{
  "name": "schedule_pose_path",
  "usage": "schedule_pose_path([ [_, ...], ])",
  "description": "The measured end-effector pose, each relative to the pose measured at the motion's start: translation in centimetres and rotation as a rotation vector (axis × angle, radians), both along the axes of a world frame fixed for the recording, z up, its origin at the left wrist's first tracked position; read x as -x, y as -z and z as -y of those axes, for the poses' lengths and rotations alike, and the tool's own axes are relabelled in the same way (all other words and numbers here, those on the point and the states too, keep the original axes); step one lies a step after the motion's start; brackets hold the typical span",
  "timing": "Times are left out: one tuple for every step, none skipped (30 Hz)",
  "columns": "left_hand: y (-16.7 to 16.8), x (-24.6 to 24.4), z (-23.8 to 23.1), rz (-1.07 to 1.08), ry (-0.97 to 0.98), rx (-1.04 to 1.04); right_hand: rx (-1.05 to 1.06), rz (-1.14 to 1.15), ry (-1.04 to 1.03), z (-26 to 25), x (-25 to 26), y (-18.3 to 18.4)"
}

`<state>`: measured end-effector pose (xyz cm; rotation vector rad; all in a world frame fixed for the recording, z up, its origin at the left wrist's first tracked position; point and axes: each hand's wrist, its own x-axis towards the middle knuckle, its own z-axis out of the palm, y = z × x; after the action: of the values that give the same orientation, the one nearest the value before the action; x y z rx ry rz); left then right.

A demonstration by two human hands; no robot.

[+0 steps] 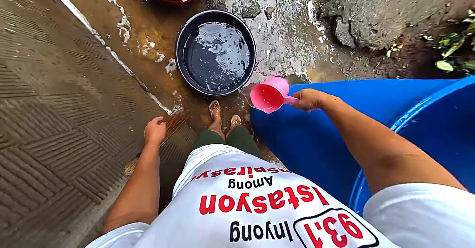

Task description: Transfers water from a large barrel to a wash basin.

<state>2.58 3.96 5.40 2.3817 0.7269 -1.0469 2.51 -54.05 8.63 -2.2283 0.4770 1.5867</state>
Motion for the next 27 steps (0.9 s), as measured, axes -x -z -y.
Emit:
schedule_pose_path([
  [-0.1,-0.6,-0.4,-0.002,-0.016,-0.005,0.025,-0.02,-0.02,0.2,0.2,0.8],
  [-0.1,-1.1,-0.8,-0.006,-0.03,-0.009,0.048,-0.034,-0.039,0.4,0.6,1.7],
  [-0.1,-1.5,-1.1,-0.009,-0.042,-0.011,0.058,-0.06,-0.052,0.3,0.8,2.4],
  [-0.2,-1.9,-1.3,-0.008,-0.051,-0.013,0.059,-0.09,-0.068,-0.1,0.9,2.8],
  [-0.3,-2.0,-1.4,-0.009,-0.06,-0.015,0.063,-0.096,-0.088,-0.3,1.4,3.7],
  [-0.4,-2.1,-1.5,-0.017,-0.067,-0.015,0.071,-0.119,-0.107,-0.9,1.6,4.1],
  [-0.4,-2.0,-1.6,-0.024,-0.075,-0.014,0.086,-0.145,-0.131,-1.6,1.8,4.5],
  [-0.5,-1.9,-1.8,-0.034,-0.081,-0.013,0.108,-0.156,-0.151,-2.3,2.1,4.8],
  [-0.5,-1.8,-1.9,-0.045,-0.085,-0.013,0.134,-0.153,-0.155,-3.1,2.4,5.1],
  [-0.5,-1.7,-2.1,-0.055,-0.089,-0.011,0.16,-0.15,-0.151,-3.7,2.7,5.4],
  [-0.5,-1.6,-2.2,-0.063,-0.097,-0.009,0.176,-0.155,-0.124,-4.1,2.9,5.6],
  [-0.6,-1.6,-2.3,-0.066,-0.109,-0.005,0.182,-0.16,-0.088,-4.4,3.1,5.9],
  [-0.6,-1.5,-2.5,-0.063,-0.123,-0.001,0.182,-0.17,-0.045,-4.2,3.2,6.4],
  [-0.8,-1.5,-2.7,-0.058,-0.139,0.003,0.178,-0.177,0.004,-3.8,3.5,7.2],
  [-0.9,-1.4,-3.0,-0.051,-0.159,0.009,0.161,-0.185,0.075,-3.0,3.8,7.9],
  [-1.1,-1.3,-3.1,-0.042,-0.185,0.018,0.125,-0.195,0.165,-2.4,3.8,8.2],
  [-1.3,-1.2,-3.4,-0.033,-0.212,0.032,0.083,-0.197,0.265,-1.9,3.7,8.1],
  [-1.3,-1.1,-3.6,-0.021,-0.239,0.042,0.047,-0.185,0.361,-1.5,3.4,7.8],
  [-1.3,-0.9,-3.8,-0.008,-0.267,0.051,0.023,-0.168,0.436,-1.4,2.9,7.3],
  [-1.3,-0.6,-4.0,0.002,-0.296,0.056,0.014,-0.154,0.477,-1.5,2.6,7.0],
  [-1.2,-0.4,-4.1,0.009,-0.324,0.059,0.012,-0.141,0.496,-1.6,2.1,6.8],
  [-1.1,-0.1,-4.1,0.013,-0.351,0.065,0.013,-0.123,0.498,-1.9,1.4,6.9],
  [-1.0,0.2,-4.1,0.018,-0.37,0.067,0.016,-0.11,0.484,-2.2,0.9,7.1],
  [-1.0,0.6,-4.0,0.023,-0.383,0.066,0.026,-0.097,0.461,-2.6,0.3,7.5],
  [-1.0,0.9,-3.9,0.026,-0.401,0.065,0.047,-0.079,0.415,-3.2,-0.4,7.9],
  [-1.0,1.1,-3.8,0.026,-0.421,0.062,0.08,-0.061,0.351,-4.0,-1.2,8.1],
  [-1.0,1.2,-3.5,0.028,-0.439,0.055,0.121,-0.039,0.28,-4.9,-2.3,8.0],
])
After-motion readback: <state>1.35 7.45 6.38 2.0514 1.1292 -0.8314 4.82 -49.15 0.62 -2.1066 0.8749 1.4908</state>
